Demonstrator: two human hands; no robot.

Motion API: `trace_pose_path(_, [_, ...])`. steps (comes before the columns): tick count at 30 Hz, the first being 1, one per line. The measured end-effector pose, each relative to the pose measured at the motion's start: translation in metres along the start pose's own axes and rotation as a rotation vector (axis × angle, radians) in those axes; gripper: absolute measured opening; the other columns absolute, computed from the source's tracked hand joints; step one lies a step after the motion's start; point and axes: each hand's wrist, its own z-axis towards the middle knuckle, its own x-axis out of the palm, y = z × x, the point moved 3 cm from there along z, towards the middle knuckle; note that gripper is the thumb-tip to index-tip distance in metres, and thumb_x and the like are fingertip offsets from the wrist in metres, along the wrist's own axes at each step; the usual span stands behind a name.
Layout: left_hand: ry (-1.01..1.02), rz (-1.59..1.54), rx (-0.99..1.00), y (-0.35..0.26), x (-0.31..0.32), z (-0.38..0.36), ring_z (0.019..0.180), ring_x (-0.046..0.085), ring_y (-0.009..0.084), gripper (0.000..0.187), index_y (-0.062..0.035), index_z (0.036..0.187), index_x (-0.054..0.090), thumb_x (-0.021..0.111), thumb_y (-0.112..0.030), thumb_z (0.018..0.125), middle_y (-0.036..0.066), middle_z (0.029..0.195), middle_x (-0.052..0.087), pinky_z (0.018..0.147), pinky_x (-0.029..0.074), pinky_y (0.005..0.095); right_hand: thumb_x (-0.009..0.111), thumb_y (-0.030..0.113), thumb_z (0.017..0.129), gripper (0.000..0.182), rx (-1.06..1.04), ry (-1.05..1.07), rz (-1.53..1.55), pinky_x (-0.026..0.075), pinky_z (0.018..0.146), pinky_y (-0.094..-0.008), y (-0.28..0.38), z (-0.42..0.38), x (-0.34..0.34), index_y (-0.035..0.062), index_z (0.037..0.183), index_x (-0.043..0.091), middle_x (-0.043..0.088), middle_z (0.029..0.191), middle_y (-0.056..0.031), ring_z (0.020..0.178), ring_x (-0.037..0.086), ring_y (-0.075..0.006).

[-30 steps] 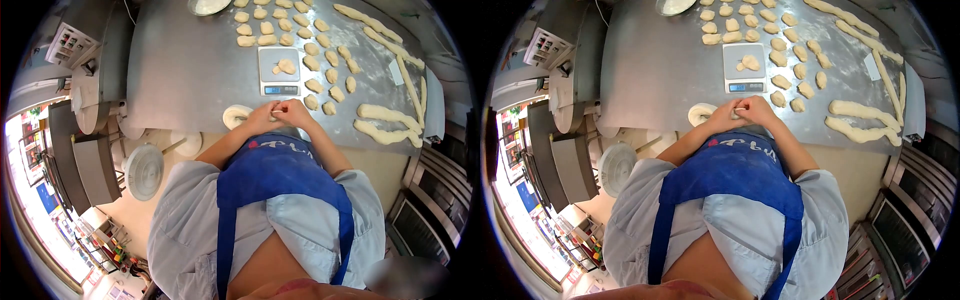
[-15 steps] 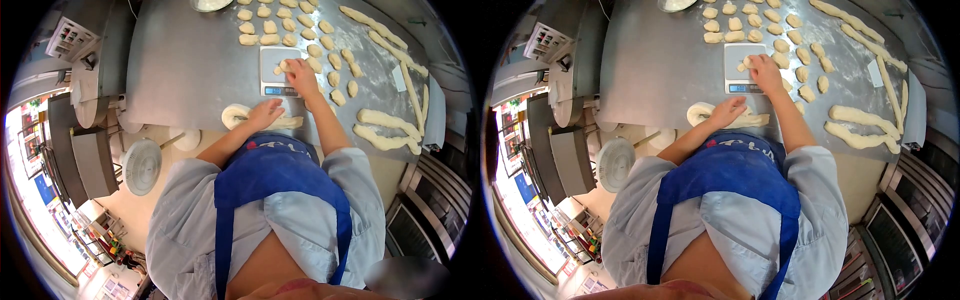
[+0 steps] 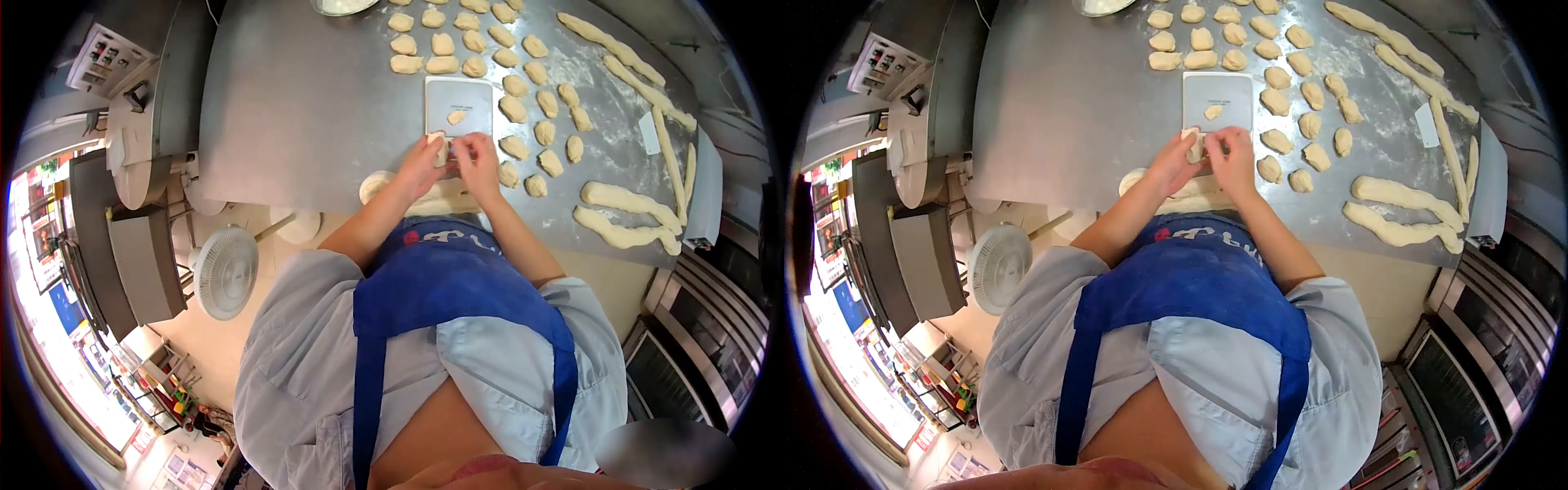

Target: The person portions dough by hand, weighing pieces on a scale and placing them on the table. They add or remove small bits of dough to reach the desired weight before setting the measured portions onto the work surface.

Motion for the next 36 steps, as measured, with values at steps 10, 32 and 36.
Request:
trace_pose_path(10, [0.071, -0.014, -0.048, -0.025, -0.007, -0.034, 0.098, 0.056, 0.0167, 0.043, -0.0099, 0.144, 0.044, 0.036, -0.031, 0.107, 0.006, 0.121, 0.06, 0.084, 0.047, 0.0344, 0.069, 0.013, 0.081, 0.023, -0.409, 0.183, -0.537, 0.051, 0.079, -0.04, -0.008, 0.076, 0.008, 0.0073, 0.104, 0.068, 0.065, 0.093, -0.0093, 0.091, 0.062, -0.0292])
trace_pose_path(32, [-0.012, 0.249, 0.322, -0.044, 0.03, -0.08, 0.109, 0.062, 0.0246, 0.049, -0.002, 0.129, 0.055, 0.039, -0.043, 0.106, 0.011, 0.12, 0.062, 0.091, 0.052, 0.0419, 0.078, 0.011, 0.075, 0.033, -0.47, -0.118, -0.099, 0.045, 0.078, -0.0408, 0.092, -0.032, -0.021, 0.0073, 0.105, 0.065, 0.056, 0.098, -0.0099, 0.091, 0.055, -0.0298])
trace_pose_path(36, [0.083, 0.056, 0.116, -0.025, 0.021, -0.07, 0.111, 0.061, 0.0253, 0.054, 0.0004, 0.129, 0.053, 0.037, -0.046, 0.106, 0.012, 0.123, 0.061, 0.094, 0.051, 0.0442, 0.082, 0.016, 0.07, 0.047, -0.203, -0.026, 0.042, 0.047, 0.081, -0.0399, 0.08, -0.021, -0.028, 0.0054, 0.111, 0.06, 0.056, 0.105, -0.0128, 0.094, 0.056, -0.0307])
